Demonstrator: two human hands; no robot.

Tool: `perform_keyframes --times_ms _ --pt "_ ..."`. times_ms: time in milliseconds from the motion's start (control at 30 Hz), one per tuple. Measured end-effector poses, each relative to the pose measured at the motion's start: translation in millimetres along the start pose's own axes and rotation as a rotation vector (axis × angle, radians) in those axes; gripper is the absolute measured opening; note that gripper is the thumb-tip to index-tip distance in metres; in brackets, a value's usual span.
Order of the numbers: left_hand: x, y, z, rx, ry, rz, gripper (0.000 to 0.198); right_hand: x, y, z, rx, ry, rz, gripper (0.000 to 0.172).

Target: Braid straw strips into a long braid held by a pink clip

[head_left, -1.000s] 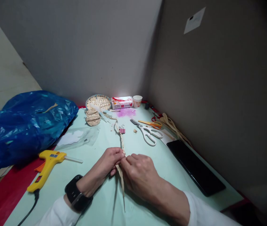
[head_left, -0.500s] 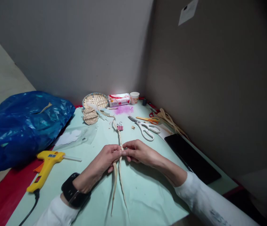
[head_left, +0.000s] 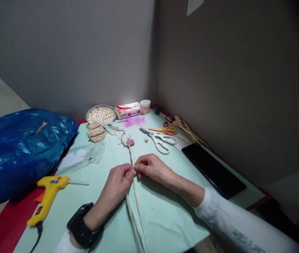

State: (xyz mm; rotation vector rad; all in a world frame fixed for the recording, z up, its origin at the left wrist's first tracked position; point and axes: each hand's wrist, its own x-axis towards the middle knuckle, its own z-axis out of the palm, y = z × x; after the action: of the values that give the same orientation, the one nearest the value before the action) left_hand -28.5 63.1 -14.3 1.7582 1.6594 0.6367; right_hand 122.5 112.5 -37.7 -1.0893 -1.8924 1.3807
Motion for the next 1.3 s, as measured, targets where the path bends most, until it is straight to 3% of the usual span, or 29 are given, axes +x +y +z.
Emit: perform_keyframes --times_ms 233,400,500,667,767,867,933,967,1033,1133,1300 --pt "2.5 -3.0 -6.9 -0.031 -0.062 0.009 0.028 0.0 -4.1 0.7 0.048 0.051 0.036 0.012" --pt "-5.4 10.4 -21.8 0.140 -0.030 0.014 0.031 -0.6 -0.6 2.4 0.148 0.069 0.044 0.010" --pt "-14.4 17.6 -11.4 0.235 -0.014 0.034 0.030 -1.8 -1.8 1.9 0.263 0.065 0.083 0.008" --pt "-29.9 19.1 24.7 0.464 -0.029 0.127 0.030 -4.2 -10.1 -1.6 0.437 0.035 0.204 0.009" --pt "-32.1 18.9 28.8 0.497 -0.080 0.185 0.032 -4.2 -11.6 -2.1 0.521 0.037 0.185 0.009" --pt "-24.1 16.8 16.7 0.366 0.016 0.144 0.034 -3.5 -10.5 -1.7 0.495 0.077 0.166 0.008" --pt "-14.7 12.8 6.5 0.176 0.157 0.035 0.032 -3.6 -9.7 -1.4 0.431 0.101 0.149 0.010" --pt "-9.9 10.3 2.4 0.029 0.171 -0.044 0.028 -3.8 -9.3 -1.2 0.402 0.106 0.139 0.011" --pt "-2.0 5.9 -2.1 -0.312 0.036 -0.188 0.025 -4.4 -8.7 -0.4 0.375 0.107 0.101 0.013" --pt "2.3 3.1 -0.7 -0.704 -0.163 -0.263 0.023 -5.1 -7.3 1.9 0.426 0.092 0.062 0.013" --pt "-1.2 2.1 4.1 -0.842 -0.169 -0.259 0.019 -5.7 -2.8 4.2 0.388 0.093 0.036 0.014"
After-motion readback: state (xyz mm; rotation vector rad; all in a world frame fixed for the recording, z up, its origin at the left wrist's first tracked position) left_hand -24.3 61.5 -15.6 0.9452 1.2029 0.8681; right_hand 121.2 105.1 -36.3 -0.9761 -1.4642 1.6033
